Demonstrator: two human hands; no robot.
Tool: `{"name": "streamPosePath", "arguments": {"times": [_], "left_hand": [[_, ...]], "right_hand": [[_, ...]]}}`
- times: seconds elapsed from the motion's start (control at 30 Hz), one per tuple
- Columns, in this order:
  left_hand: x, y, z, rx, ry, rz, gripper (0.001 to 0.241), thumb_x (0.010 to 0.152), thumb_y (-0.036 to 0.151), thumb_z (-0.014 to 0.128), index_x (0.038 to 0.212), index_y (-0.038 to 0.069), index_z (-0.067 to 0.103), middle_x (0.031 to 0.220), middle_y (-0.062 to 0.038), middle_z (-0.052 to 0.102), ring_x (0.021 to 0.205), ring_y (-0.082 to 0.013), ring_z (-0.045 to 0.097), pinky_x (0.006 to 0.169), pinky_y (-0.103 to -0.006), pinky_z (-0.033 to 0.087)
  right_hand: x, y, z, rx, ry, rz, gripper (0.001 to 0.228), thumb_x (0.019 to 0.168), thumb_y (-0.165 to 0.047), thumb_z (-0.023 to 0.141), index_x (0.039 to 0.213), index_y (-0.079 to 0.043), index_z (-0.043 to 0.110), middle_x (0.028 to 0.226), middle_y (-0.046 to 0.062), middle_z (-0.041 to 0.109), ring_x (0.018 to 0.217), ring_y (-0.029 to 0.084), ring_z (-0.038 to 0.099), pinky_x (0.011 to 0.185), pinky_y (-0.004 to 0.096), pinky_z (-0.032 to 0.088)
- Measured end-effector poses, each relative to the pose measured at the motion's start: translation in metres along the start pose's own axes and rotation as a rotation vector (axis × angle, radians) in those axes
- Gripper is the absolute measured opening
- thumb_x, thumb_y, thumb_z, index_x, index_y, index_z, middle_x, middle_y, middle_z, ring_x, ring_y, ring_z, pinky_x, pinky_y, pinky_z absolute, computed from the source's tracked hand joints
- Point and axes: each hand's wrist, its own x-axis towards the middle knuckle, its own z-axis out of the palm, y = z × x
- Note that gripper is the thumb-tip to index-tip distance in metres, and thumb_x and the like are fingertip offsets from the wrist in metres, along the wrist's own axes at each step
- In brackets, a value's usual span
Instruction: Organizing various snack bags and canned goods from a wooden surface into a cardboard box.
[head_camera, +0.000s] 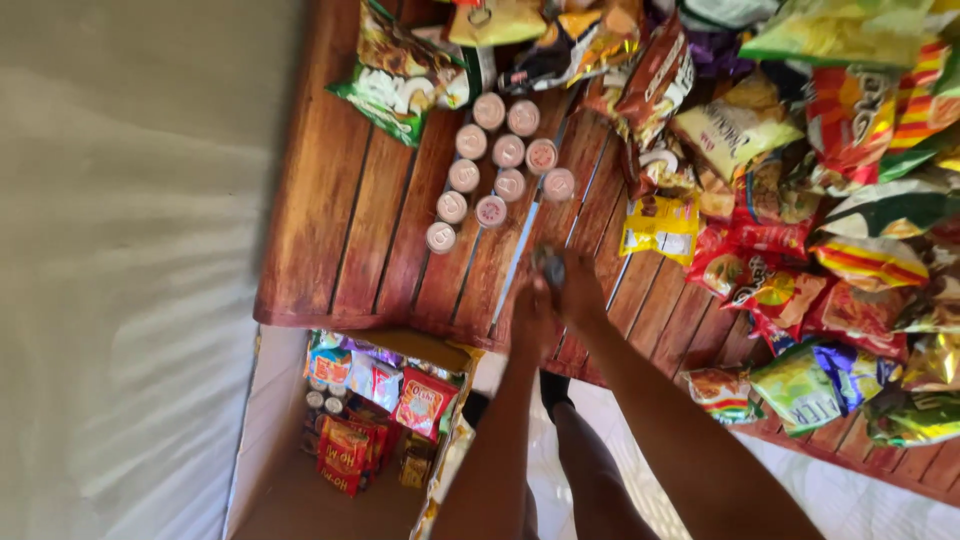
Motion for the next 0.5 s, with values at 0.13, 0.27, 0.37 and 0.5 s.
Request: {"name": "streamPosePath", "arguments": {"times": [0.13, 0.27, 0.37, 0.5], "left_hand": [[-0.059, -0.005, 0.000, -0.033, 0.043, -0.048, 0.043, 0.111, 0.038, 0.044, 0.100, 0.002, 0.064, 0.087, -0.012, 0.063, 0.080, -0.0223, 0.057, 0.074, -0.0378, 0.048], [-0.143, -0.052, -0.019, -0.005, 0.252, 0.153, 0.031, 0.102, 0.019, 0.063, 0.125, -0.002, 0.065, 0.119, -0.019, 0.066, 0.109, -0.0288, 0.062, 0.092, -0.0406, 0.049], [-0.181, -0.079, -0.044, 0.358, 0.063, 0.142, 0.026, 0.102, 0.011, 0.055, 0.126, 0.003, 0.055, 0.123, -0.008, 0.057, 0.114, -0.0199, 0.054, 0.098, -0.0267, 0.043], [-0.256, -0.010, -0.086, -0.206, -0.224, -0.489, 0.034, 0.102, 0.030, 0.050, 0.117, 0.006, 0.070, 0.108, -0.011, 0.072, 0.097, -0.0239, 0.069, 0.088, -0.0379, 0.055]], "right_hand": [[-0.064, -0.014, -0.030, 0.002, -0.050, 0.065, 0.064, 0.076, -0.015, 0.080, 0.134, -0.009, 0.055, 0.123, 0.021, 0.058, 0.108, 0.042, 0.061, 0.086, 0.047, 0.054], [-0.166, -0.017, -0.049, 0.233, -0.176, 0.149, 0.060, 0.076, -0.019, 0.083, 0.128, -0.008, 0.056, 0.115, 0.014, 0.066, 0.109, 0.034, 0.068, 0.092, 0.042, 0.058], [-0.231, -0.035, -0.070, 0.104, -0.235, 0.000, 0.061, 0.080, -0.017, 0.084, 0.133, -0.007, 0.056, 0.118, 0.016, 0.068, 0.111, 0.030, 0.065, 0.092, 0.040, 0.052], [-0.301, -0.104, -0.115, 0.376, -0.377, 0.253, 0.062, 0.085, -0.019, 0.078, 0.141, -0.012, 0.053, 0.115, 0.011, 0.069, 0.105, 0.023, 0.072, 0.091, 0.034, 0.060]]}}
